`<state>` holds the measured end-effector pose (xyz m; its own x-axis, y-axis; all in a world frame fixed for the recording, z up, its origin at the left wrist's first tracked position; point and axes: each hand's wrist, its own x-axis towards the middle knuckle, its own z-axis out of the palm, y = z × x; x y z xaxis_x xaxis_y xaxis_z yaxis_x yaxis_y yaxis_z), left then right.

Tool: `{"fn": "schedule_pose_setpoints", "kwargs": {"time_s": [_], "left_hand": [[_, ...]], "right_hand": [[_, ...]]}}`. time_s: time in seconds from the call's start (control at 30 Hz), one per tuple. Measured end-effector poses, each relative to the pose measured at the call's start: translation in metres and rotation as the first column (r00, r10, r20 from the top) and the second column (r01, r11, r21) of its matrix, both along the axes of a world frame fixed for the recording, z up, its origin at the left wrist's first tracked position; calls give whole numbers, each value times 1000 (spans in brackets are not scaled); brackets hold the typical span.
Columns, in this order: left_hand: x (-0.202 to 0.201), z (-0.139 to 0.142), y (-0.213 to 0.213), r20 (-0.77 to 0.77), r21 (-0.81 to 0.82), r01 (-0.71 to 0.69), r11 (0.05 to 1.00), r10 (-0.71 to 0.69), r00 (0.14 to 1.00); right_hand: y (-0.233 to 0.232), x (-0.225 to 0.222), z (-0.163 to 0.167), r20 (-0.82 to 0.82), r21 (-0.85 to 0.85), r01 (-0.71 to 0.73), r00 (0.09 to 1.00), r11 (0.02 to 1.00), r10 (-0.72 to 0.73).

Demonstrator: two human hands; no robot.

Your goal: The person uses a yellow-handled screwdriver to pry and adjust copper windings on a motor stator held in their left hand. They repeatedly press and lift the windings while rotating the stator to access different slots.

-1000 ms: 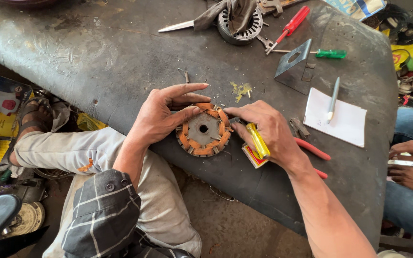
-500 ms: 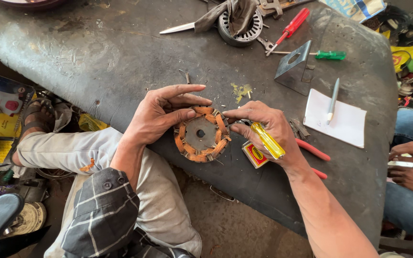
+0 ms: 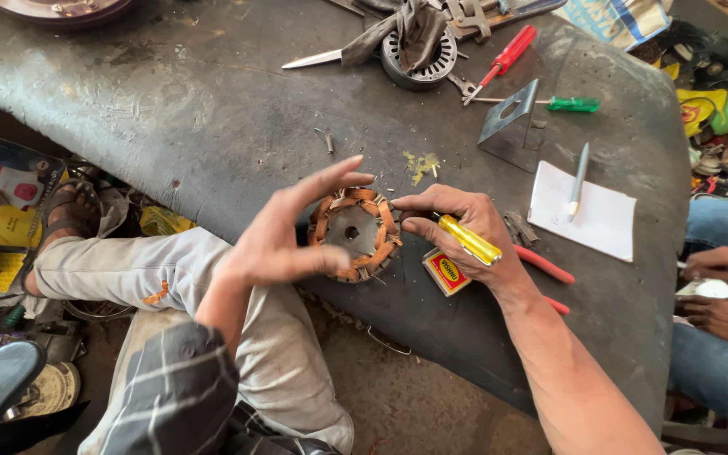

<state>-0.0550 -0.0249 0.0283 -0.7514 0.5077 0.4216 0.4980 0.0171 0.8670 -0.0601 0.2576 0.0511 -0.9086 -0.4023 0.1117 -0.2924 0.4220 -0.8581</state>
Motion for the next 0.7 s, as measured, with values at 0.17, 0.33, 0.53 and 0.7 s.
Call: {"fn": "schedule_pose_setpoints", "kwargs": {"time_s": [0.17,0.33,0.53,0.7], "left_hand": [[26,-2,16,-280,-237,-285,929,215,936],[25,-3,25,-245,-222,-340,914,285,927],[14,-3,11,-9,-73,-171,983,171,985],[4,-4,1,101,-22,-71,997,73,992]], "right_hand": [[-1,-1,1,2,34,28,1000,999,-28],[-3,0,4,-30,49,35,999,998,-34],[-7,6,6,-127,60,32,992,998,-24],[-13,10,9,-278,57,14,961,998,3]]}}
